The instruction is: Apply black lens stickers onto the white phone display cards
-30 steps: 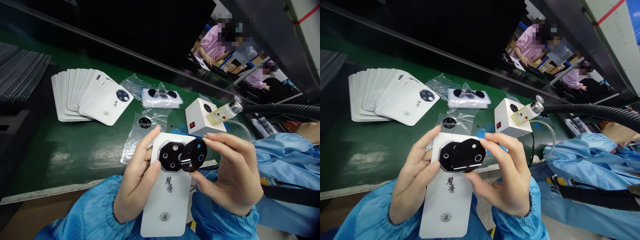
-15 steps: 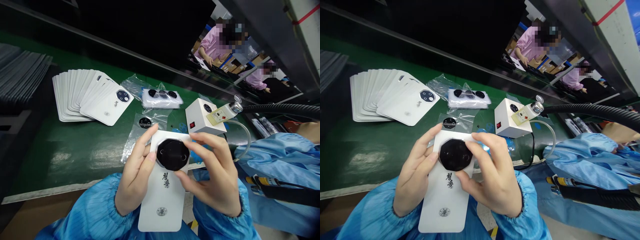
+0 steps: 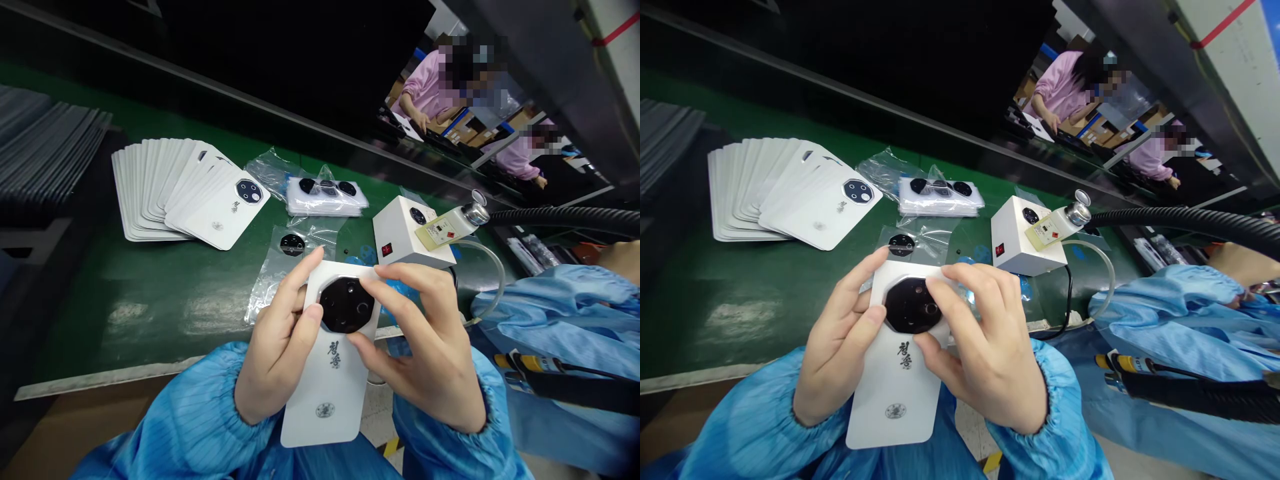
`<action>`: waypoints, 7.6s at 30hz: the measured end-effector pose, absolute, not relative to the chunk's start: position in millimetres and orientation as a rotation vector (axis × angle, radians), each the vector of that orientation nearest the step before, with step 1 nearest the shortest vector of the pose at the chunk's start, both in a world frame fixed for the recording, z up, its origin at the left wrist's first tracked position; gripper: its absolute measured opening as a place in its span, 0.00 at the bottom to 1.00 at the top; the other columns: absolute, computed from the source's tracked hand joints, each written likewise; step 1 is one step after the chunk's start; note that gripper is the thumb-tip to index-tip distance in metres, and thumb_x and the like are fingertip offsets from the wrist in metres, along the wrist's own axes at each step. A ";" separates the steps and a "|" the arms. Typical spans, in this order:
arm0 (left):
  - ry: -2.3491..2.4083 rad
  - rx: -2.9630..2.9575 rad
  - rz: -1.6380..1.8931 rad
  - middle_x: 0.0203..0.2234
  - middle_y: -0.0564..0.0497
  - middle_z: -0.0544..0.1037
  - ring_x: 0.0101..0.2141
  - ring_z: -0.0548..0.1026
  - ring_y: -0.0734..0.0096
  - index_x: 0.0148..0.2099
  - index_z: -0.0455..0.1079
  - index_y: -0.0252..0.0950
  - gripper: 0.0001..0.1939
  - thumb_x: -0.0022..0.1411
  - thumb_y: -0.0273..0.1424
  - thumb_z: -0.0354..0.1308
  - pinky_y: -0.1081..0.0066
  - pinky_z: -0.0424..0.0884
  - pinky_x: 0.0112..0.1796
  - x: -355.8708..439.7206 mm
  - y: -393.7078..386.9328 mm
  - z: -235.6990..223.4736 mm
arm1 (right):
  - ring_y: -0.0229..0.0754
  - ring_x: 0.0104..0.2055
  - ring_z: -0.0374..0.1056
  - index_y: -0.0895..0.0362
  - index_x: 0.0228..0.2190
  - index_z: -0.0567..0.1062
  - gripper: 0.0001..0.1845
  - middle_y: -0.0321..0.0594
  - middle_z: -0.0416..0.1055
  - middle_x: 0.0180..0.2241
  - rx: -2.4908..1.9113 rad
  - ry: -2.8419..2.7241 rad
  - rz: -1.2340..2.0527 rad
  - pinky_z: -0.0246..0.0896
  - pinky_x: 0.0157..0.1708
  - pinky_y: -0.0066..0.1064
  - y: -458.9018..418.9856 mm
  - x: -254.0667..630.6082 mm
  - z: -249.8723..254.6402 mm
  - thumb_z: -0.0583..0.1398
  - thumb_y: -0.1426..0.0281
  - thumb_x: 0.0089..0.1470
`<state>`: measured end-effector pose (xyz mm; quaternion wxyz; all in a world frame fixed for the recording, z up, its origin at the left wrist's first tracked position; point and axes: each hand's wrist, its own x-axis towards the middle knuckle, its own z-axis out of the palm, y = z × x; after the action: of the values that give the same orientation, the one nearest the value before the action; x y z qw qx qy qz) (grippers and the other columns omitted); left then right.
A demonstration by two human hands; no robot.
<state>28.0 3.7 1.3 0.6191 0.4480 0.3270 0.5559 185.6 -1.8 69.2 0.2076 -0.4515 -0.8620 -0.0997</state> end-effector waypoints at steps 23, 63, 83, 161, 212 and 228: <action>0.744 1.045 1.244 0.31 0.55 0.77 0.23 0.71 0.75 0.60 0.56 0.53 0.22 0.65 0.32 0.48 0.76 0.67 0.23 26.8 5.6 1.9 | 0.50 0.47 0.60 0.64 0.46 0.69 0.21 0.51 0.62 0.45 -1.286 -2.403 -0.271 0.60 0.43 0.44 -4.4 185.0 72.0 0.62 0.71 0.49; 0.531 0.902 1.216 0.33 0.59 0.78 0.24 0.74 0.81 0.59 0.54 0.60 0.26 0.64 0.28 0.50 0.84 0.70 0.25 21.9 -2.6 12.1 | 0.50 0.47 0.60 0.64 0.45 0.71 0.20 0.51 0.62 0.45 -1.281 -2.373 -0.352 0.60 0.43 0.43 -15.5 179.3 86.0 0.63 0.73 0.49; 0.547 0.883 1.238 0.35 0.61 0.79 0.28 0.76 0.78 0.59 0.56 0.60 0.26 0.63 0.27 0.50 0.81 0.72 0.29 22.2 -5.4 15.8 | 0.50 0.48 0.59 0.62 0.44 0.72 0.19 0.49 0.61 0.46 -1.286 -2.363 -0.356 0.58 0.45 0.42 -17.5 179.2 86.7 0.63 0.73 0.49; 0.689 0.703 0.978 0.17 0.54 0.71 0.18 0.66 0.76 0.26 0.71 0.35 0.12 0.54 0.39 0.60 0.78 0.60 0.18 26.4 -1.4 13.2 | 0.33 0.22 0.59 0.57 0.24 0.70 0.07 0.33 0.63 0.21 -1.183 -1.546 1.107 0.58 0.20 0.24 10.4 173.7 50.1 0.58 0.67 0.49; 0.685 1.116 1.113 0.15 0.53 0.68 0.17 0.65 0.74 0.27 0.73 0.37 0.16 0.61 0.38 0.51 0.75 0.61 0.17 25.3 -2.5 12.1 | 0.28 0.24 0.58 0.55 0.27 0.66 0.04 0.27 0.62 0.22 -1.140 -1.884 0.824 0.55 0.22 0.18 -0.8 174.3 57.0 0.59 0.73 0.50; 0.711 1.047 1.147 0.16 0.54 0.71 0.18 0.67 0.74 0.31 0.77 0.39 0.13 0.59 0.35 0.52 0.76 0.61 0.17 27.1 -3.5 15.6 | 0.31 0.19 0.55 0.56 0.25 0.64 0.10 0.31 0.61 0.20 -1.166 -1.915 0.806 0.53 0.16 0.24 -0.8 173.4 60.7 0.50 0.69 0.57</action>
<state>27.1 -3.5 15.6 0.6571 0.4623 0.3137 0.5062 173.4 -0.8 60.7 0.3703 -0.4547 -0.7466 0.3142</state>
